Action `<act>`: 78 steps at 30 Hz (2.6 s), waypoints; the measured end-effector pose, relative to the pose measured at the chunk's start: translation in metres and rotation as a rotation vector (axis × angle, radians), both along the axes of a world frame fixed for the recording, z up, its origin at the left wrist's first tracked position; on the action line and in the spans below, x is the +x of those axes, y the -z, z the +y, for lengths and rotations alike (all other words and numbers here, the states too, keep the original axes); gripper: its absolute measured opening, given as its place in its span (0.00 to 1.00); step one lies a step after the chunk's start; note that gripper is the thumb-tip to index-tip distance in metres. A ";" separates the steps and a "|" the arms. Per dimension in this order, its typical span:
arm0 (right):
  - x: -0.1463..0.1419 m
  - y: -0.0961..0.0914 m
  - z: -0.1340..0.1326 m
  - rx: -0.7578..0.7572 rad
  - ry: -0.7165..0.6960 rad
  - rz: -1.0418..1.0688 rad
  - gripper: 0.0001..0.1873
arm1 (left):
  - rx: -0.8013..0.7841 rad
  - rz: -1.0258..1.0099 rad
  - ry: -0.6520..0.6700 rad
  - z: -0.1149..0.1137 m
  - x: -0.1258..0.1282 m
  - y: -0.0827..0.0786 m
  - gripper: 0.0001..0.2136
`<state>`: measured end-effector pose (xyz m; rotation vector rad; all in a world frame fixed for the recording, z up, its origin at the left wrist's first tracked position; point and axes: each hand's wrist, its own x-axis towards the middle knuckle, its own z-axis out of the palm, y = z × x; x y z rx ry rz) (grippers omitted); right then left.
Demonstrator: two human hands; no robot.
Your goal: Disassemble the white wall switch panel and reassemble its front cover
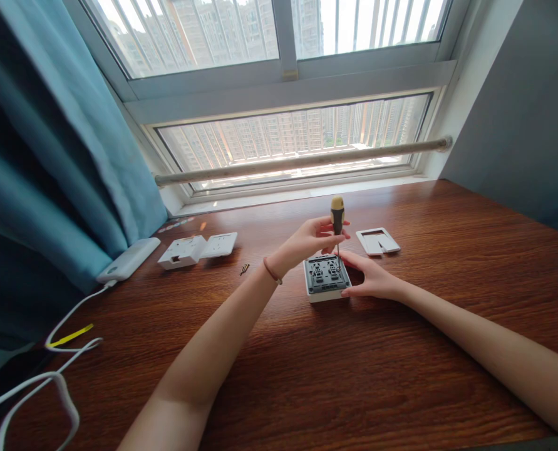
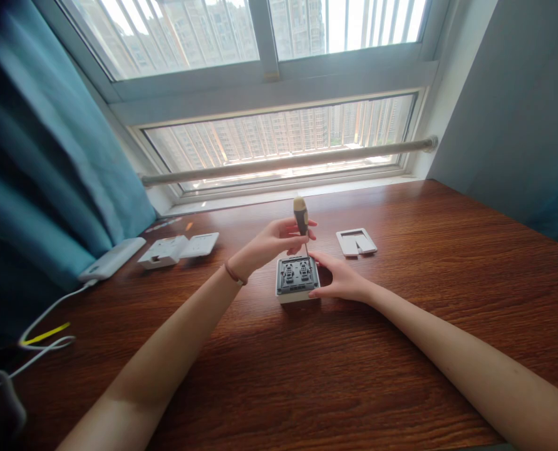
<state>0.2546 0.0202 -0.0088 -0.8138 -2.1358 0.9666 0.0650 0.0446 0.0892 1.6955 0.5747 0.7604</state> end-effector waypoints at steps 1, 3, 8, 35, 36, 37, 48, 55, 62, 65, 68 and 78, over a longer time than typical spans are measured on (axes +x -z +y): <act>0.000 -0.001 0.000 0.002 -0.007 0.004 0.46 | -0.004 0.000 0.038 0.001 -0.003 -0.001 0.18; -0.001 -0.002 0.000 0.009 -0.022 0.018 0.46 | 0.006 -0.005 0.066 0.003 -0.007 -0.003 0.18; 0.000 0.001 0.001 0.003 -0.020 0.027 0.46 | 0.104 0.041 -0.004 0.004 -0.005 0.000 0.15; 0.000 0.001 0.001 0.000 -0.001 -0.009 0.46 | 0.100 0.001 -0.151 0.003 0.000 0.007 0.12; 0.000 0.002 0.001 0.006 0.003 -0.012 0.46 | 0.144 0.004 -0.182 0.002 0.003 0.009 0.12; 0.000 0.002 0.001 0.016 0.007 -0.014 0.46 | 0.192 0.005 -0.203 0.000 0.007 0.011 0.12; 0.000 -0.001 0.000 0.049 0.037 -0.055 0.39 | 0.222 -0.118 -0.220 -0.017 0.028 0.019 0.11; 0.000 -0.001 0.001 0.038 -0.006 -0.004 0.45 | -0.029 -0.025 -0.138 -0.013 0.012 0.000 0.15; 0.001 -0.001 -0.001 0.013 -0.004 -0.006 0.45 | -0.065 0.013 0.013 -0.002 -0.005 -0.005 0.12; 0.001 0.001 0.000 0.006 -0.002 -0.008 0.46 | 0.038 0.052 -0.129 -0.003 0.002 0.000 0.11; 0.001 0.004 0.001 0.022 0.017 -0.014 0.46 | 0.113 0.039 -0.265 -0.005 0.011 0.008 0.14; 0.001 0.003 0.000 -0.010 0.001 0.005 0.46 | 0.071 0.018 -0.303 -0.005 0.012 0.005 0.11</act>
